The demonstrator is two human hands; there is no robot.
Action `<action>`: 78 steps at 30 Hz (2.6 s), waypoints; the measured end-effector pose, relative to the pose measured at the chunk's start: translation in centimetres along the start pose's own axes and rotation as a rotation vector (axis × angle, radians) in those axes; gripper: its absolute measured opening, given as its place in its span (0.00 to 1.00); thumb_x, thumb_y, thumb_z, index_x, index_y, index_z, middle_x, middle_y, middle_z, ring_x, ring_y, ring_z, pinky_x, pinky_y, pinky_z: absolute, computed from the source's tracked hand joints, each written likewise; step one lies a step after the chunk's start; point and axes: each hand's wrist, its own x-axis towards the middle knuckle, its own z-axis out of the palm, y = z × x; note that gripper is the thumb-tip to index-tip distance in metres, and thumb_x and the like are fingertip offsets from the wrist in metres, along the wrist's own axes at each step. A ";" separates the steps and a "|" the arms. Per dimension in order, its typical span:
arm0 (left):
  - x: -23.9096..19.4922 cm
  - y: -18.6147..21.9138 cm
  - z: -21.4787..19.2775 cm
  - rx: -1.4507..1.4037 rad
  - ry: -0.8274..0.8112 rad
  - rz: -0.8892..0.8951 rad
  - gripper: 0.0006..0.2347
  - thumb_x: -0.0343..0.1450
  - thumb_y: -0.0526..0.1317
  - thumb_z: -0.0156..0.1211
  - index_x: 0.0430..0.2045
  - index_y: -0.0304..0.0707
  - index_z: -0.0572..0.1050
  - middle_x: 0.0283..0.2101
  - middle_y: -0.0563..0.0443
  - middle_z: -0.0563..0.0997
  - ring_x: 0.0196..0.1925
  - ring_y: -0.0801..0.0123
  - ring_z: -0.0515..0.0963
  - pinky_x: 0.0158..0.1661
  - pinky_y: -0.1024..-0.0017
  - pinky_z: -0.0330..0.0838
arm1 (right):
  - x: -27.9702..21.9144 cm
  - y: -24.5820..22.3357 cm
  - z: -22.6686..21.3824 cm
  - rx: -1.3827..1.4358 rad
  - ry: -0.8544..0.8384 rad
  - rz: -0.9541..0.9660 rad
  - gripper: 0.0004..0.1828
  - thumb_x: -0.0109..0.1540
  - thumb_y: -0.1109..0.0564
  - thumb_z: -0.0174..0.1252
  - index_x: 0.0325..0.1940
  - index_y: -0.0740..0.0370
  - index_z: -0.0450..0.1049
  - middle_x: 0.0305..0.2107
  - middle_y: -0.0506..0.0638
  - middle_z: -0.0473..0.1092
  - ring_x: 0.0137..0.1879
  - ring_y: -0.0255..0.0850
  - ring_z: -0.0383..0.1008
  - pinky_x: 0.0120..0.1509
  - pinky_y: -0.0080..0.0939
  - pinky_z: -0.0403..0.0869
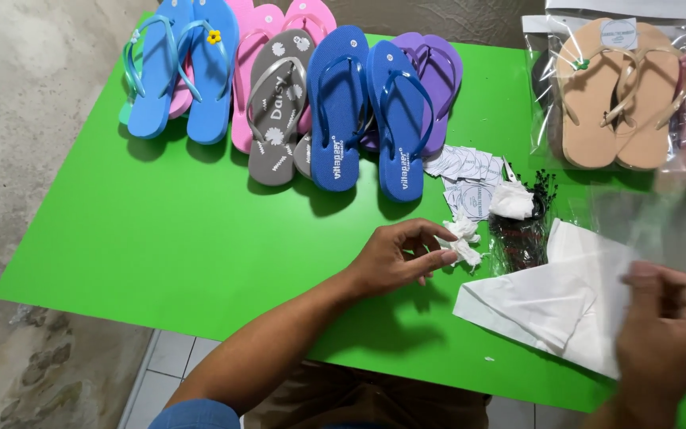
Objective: A person cleans a pair of blue flip-flops with a white cloth and then packages them into a clear plastic bag at a workstation.
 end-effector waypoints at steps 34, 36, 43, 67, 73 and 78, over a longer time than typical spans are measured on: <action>-8.2 1.5 -6.8 0.018 0.422 -0.206 0.14 0.77 0.43 0.57 0.25 0.31 0.78 0.17 0.38 0.80 0.15 0.66 0.77 0.16 0.75 0.75 | -1.6 7.6 -3.2 0.137 -0.415 0.470 0.22 0.86 0.41 0.59 0.44 0.54 0.67 0.20 0.63 0.66 0.18 0.55 0.67 0.18 0.48 0.65; -10.9 2.0 -9.9 0.317 0.532 -0.290 0.16 0.75 0.45 0.60 0.18 0.35 0.77 0.12 0.42 0.78 0.11 0.69 0.73 0.13 0.76 0.69 | -2.1 -2.6 -2.5 -0.056 -0.697 0.449 0.28 0.73 0.43 0.61 0.23 0.60 0.85 0.07 0.64 0.72 0.16 0.51 0.69 0.25 0.53 0.71; -16.9 3.8 -18.6 0.743 0.598 -0.609 0.17 0.74 0.50 0.62 0.20 0.37 0.80 0.17 0.42 0.81 0.20 0.60 0.76 0.28 0.63 0.70 | -2.2 -10.6 8.6 0.243 -1.216 0.512 0.32 0.69 0.50 0.54 0.14 0.74 0.70 0.05 0.64 0.64 0.08 0.51 0.64 0.15 0.46 0.66; -15.0 -1.6 -17.7 1.401 0.331 -0.408 0.26 0.80 0.58 0.34 0.72 0.51 0.58 0.74 0.33 0.57 0.77 0.41 0.53 0.71 0.42 0.43 | -9.9 -19.8 20.9 -0.292 -1.058 -0.599 0.36 0.72 0.34 0.34 0.77 0.59 0.55 0.73 0.65 0.51 0.79 0.59 0.48 0.81 0.62 0.43; -16.6 -0.3 -17.0 1.502 0.471 -0.306 0.41 0.72 0.69 0.45 0.73 0.37 0.55 0.72 0.21 0.56 0.74 0.29 0.55 0.69 0.36 0.46 | -9.0 -16.7 20.4 -0.353 -0.887 -0.586 0.39 0.71 0.29 0.35 0.78 0.54 0.55 0.72 0.59 0.53 0.79 0.56 0.50 0.81 0.60 0.46; -17.9 -0.4 -16.3 1.627 0.365 -0.293 0.37 0.72 0.67 0.45 0.74 0.45 0.56 0.75 0.30 0.56 0.77 0.39 0.53 0.71 0.39 0.42 | -9.0 -16.4 20.4 -0.340 -0.838 -0.611 0.38 0.71 0.31 0.37 0.78 0.54 0.56 0.72 0.58 0.55 0.79 0.55 0.51 0.81 0.59 0.47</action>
